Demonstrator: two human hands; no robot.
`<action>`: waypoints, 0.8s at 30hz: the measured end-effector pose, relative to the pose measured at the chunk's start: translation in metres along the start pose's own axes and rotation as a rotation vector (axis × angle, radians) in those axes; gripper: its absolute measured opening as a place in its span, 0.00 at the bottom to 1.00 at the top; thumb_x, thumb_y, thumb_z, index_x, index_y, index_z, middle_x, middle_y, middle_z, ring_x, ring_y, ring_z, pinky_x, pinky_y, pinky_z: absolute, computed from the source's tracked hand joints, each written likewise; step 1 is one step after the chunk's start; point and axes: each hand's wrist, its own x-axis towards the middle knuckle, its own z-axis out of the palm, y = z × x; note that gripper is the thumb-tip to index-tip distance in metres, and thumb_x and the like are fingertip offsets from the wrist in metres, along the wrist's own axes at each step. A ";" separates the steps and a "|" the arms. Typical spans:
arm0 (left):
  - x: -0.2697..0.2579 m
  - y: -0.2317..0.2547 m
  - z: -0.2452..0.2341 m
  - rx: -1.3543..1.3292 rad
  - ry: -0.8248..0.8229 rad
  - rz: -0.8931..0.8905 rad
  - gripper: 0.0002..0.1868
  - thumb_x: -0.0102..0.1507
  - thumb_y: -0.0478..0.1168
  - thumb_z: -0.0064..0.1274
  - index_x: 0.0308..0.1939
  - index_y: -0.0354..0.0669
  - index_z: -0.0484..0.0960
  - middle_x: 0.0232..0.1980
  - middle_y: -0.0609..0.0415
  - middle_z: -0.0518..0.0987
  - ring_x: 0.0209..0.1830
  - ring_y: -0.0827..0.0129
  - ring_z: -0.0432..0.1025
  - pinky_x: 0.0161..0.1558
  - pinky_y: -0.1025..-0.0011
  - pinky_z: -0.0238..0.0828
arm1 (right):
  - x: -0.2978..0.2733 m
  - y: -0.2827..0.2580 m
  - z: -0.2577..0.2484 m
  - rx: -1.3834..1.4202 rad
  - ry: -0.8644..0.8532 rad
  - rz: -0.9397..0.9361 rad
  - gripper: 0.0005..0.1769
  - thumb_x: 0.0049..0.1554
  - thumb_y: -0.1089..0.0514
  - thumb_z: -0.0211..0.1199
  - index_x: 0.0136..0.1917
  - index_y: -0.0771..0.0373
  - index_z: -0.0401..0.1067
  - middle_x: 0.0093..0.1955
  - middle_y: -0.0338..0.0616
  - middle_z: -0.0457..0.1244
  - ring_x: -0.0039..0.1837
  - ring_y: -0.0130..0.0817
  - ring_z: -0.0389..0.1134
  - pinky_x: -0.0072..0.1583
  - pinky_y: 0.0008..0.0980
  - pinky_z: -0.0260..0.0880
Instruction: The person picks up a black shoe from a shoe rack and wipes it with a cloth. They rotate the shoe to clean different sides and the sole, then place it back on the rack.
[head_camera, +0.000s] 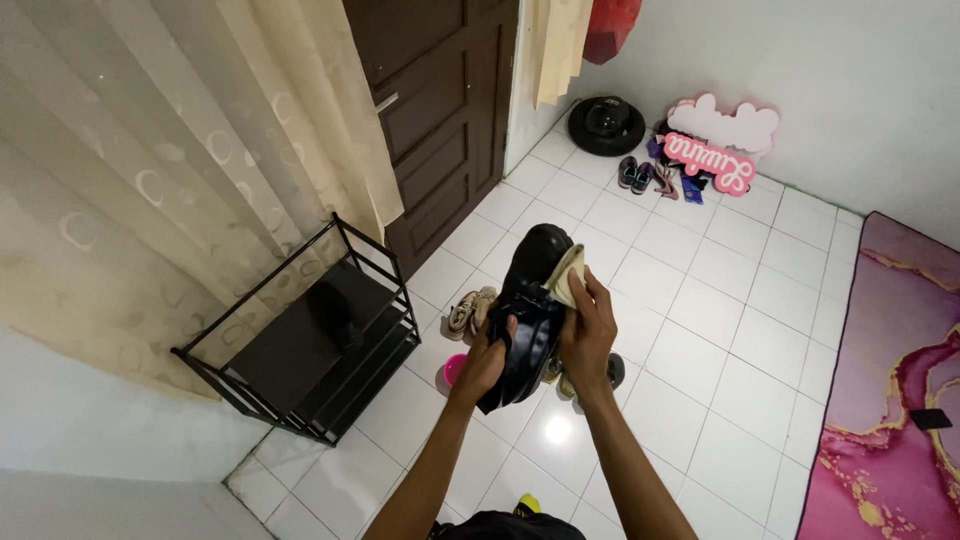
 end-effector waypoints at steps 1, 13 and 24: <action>-0.004 0.004 0.003 -0.001 -0.001 -0.001 0.46 0.66 0.71 0.39 0.76 0.44 0.56 0.78 0.36 0.57 0.79 0.45 0.48 0.75 0.50 0.45 | -0.003 0.001 0.000 -0.001 -0.001 0.000 0.30 0.56 0.78 0.54 0.69 0.61 0.73 0.66 0.63 0.62 0.62 0.61 0.68 0.60 0.50 0.72; -0.010 0.027 0.007 -0.122 -0.019 0.069 0.39 0.67 0.63 0.44 0.74 0.43 0.60 0.74 0.36 0.63 0.77 0.45 0.53 0.74 0.47 0.48 | -0.034 0.003 0.007 0.062 0.188 0.168 0.26 0.59 0.77 0.54 0.66 0.61 0.75 0.62 0.57 0.61 0.63 0.49 0.66 0.62 0.42 0.70; 0.034 -0.038 -0.003 -0.079 0.025 -0.152 0.43 0.64 0.75 0.40 0.74 0.53 0.63 0.72 0.41 0.67 0.75 0.48 0.57 0.74 0.49 0.50 | -0.062 0.043 -0.007 0.055 -0.052 0.197 0.24 0.53 0.76 0.55 0.56 0.58 0.82 0.50 0.51 0.62 0.47 0.44 0.68 0.50 0.39 0.69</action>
